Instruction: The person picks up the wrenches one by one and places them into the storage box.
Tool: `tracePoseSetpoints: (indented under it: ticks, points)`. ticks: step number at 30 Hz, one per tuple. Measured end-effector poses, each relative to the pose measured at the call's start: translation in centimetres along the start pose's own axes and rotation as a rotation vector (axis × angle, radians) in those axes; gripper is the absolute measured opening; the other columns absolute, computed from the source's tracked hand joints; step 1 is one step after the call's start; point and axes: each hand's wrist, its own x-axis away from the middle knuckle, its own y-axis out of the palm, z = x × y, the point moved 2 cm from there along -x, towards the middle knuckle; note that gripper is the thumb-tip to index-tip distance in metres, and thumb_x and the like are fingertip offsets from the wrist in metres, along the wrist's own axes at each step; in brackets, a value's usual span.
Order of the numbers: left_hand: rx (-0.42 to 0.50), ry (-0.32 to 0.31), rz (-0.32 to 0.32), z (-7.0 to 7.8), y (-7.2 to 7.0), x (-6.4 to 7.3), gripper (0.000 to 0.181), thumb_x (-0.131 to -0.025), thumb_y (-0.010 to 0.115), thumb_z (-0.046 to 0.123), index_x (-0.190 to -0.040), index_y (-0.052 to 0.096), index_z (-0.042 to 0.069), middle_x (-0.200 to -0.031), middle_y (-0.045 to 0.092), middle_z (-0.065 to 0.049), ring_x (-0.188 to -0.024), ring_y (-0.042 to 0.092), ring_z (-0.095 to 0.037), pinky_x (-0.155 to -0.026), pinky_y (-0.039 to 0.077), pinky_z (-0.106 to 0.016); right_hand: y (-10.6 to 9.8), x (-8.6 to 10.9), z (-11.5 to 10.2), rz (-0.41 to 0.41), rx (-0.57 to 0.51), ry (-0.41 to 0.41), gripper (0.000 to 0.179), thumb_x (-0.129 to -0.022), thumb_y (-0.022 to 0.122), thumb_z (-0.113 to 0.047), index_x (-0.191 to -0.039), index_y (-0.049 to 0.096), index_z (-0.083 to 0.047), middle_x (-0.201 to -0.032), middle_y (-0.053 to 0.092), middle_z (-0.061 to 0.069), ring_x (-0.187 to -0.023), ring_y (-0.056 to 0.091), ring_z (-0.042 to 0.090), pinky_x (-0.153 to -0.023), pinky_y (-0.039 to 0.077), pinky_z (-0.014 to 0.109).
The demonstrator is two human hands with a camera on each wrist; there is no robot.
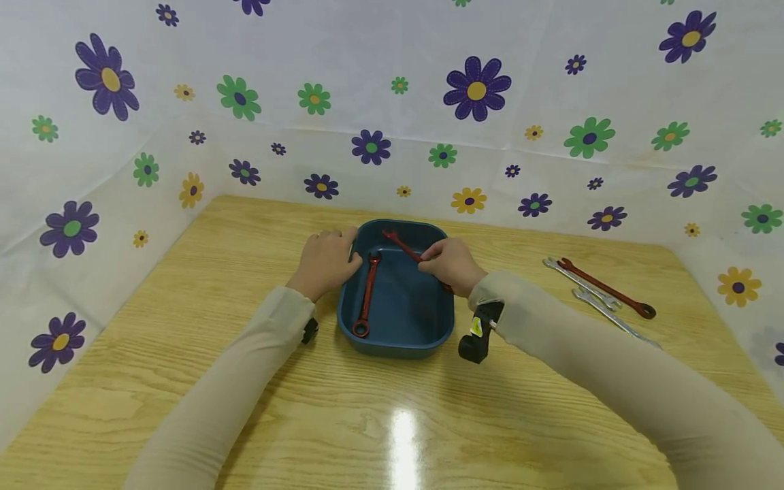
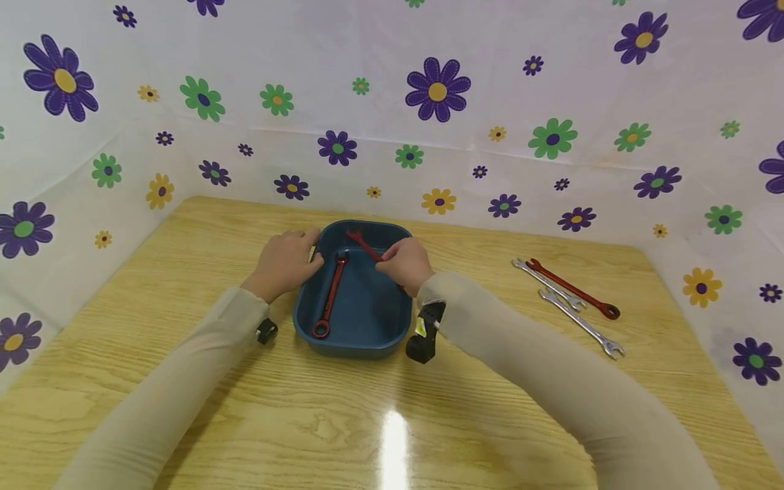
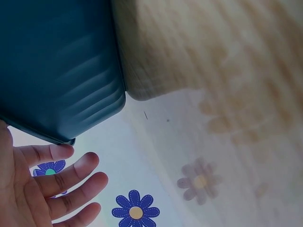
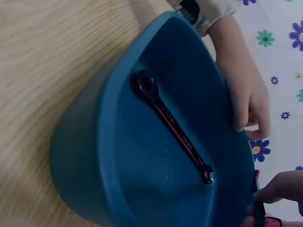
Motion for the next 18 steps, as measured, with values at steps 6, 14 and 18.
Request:
tracePoseSetpoints:
  ticks: [6,14,18]
  points:
    - [0.000,-0.003,0.004,0.0,-0.1,0.0,0.038,-0.090,0.049,0.026,-0.121,0.051,0.006,-0.097,0.065,-0.018,-0.088,0.062,-0.034,-0.078,0.049,-0.049,0.7,-1.0,-0.7,-0.022,0.057,0.008,0.010,-0.086,0.062,-0.005,-0.088,0.066,0.003,-0.098,0.061,0.013,-0.079,0.050,0.018,-0.072,0.048,0.029]
    - [0.000,-0.002,-0.010,0.0,-0.2,0.1,0.035,-0.091,0.048,0.026,-0.118,0.051,0.006,-0.095,0.065,-0.017,-0.086,0.062,-0.034,-0.079,0.049,-0.049,1.6,-1.9,-0.9,-0.111,0.114,0.060,0.026,-0.088,0.060,-0.008,-0.062,0.057,-0.007,-0.044,0.034,-0.004,-0.040,0.028,0.009,-0.048,0.035,0.025]
    - [0.009,-0.008,-0.021,-0.1,-0.2,0.0,0.034,-0.091,0.047,0.027,-0.118,0.051,0.006,-0.097,0.065,-0.017,-0.087,0.062,-0.033,-0.081,0.048,-0.049,1.9,-2.3,-0.7,-0.127,0.121,0.101,0.038,-0.089,0.060,-0.009,-0.053,0.048,-0.010,-0.042,0.031,-0.003,-0.037,0.025,0.010,-0.045,0.033,0.026]
